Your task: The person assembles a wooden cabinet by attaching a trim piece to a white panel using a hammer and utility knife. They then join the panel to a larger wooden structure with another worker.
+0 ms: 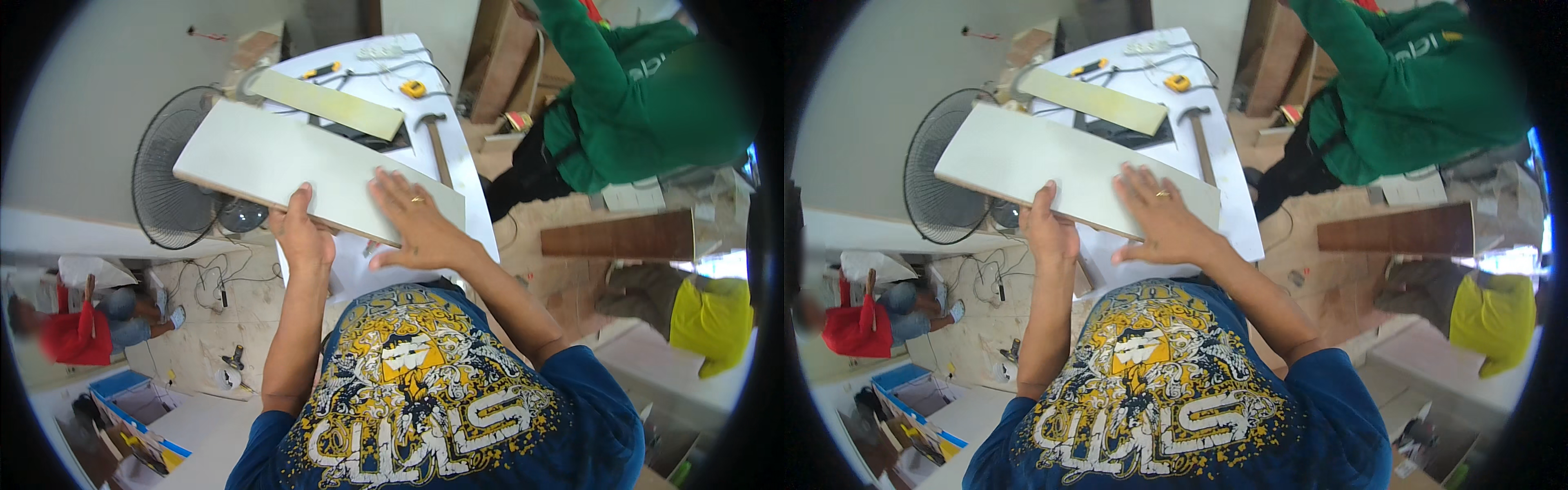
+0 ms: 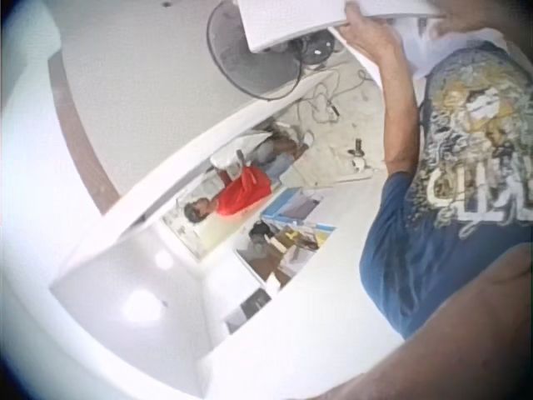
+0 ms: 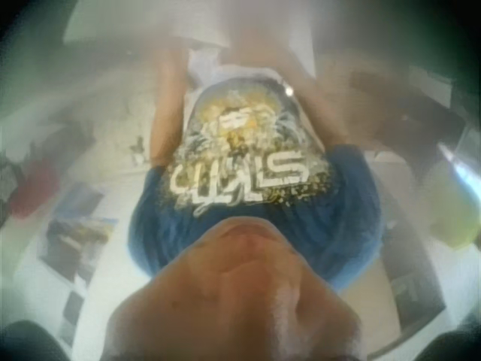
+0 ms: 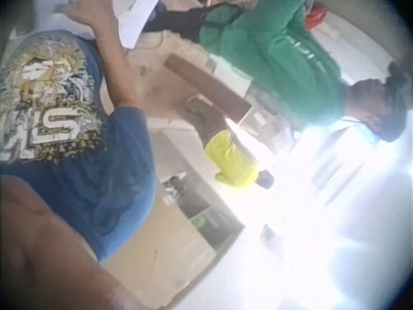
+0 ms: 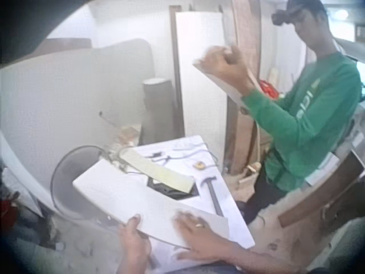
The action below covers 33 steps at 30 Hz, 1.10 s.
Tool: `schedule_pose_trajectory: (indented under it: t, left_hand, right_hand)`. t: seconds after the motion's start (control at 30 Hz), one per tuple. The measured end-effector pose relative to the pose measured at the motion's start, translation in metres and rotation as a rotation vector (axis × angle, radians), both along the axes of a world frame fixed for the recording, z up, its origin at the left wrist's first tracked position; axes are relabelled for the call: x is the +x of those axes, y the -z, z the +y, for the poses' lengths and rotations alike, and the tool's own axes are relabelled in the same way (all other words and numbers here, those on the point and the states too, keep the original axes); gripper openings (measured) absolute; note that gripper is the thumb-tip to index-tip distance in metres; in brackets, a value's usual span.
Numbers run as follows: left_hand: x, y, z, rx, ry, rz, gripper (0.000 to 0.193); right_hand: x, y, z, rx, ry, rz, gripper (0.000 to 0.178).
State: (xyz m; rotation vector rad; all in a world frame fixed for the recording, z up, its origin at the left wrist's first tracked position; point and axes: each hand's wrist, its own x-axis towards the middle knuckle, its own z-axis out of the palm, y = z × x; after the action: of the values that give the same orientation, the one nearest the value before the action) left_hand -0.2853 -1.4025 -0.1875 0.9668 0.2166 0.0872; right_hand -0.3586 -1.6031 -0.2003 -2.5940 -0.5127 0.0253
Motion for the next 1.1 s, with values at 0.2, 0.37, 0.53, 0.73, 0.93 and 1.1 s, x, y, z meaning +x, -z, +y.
schedule_pose_trajectory:
  t: [0.2, 0.37, 0.53, 0.73, 0.93, 1.1]
  left_hand:
    - [-0.035, 0.022, -0.025, -0.014, 0.308, 0.293, 0.047]
    - [-0.056, 0.033, 0.014, 0.263, 0.930, 0.471, 0.024]
    - [-0.081, 0.028, 0.047, 0.957, 1.079, -0.045, 0.019]
    - [-0.104, 0.057, 0.010, 1.610, 1.144, -0.503, 0.056]
    - [-0.110, 0.096, -0.009, 1.842, 1.420, -0.249, 0.032]
    - [-0.117, 0.126, -0.019, 1.745, 1.269, -0.354, 0.024]
  right_hand:
    - [-0.035, 0.016, 0.000, -0.130, 0.127, 0.035, 0.078]
    - [-0.084, 0.010, -0.053, 0.010, 0.213, 0.367, 0.056]
    - [-0.135, 0.041, -0.104, -0.203, 0.069, 0.423, 0.053]
    - [-0.115, 0.057, -0.118, -0.205, -0.145, 0.514, 0.052]
    - [-0.100, 0.099, -0.123, -0.169, -0.219, 0.332, 0.049]
    - [-0.098, 0.121, -0.129, -0.148, -0.180, 0.354, 0.045]
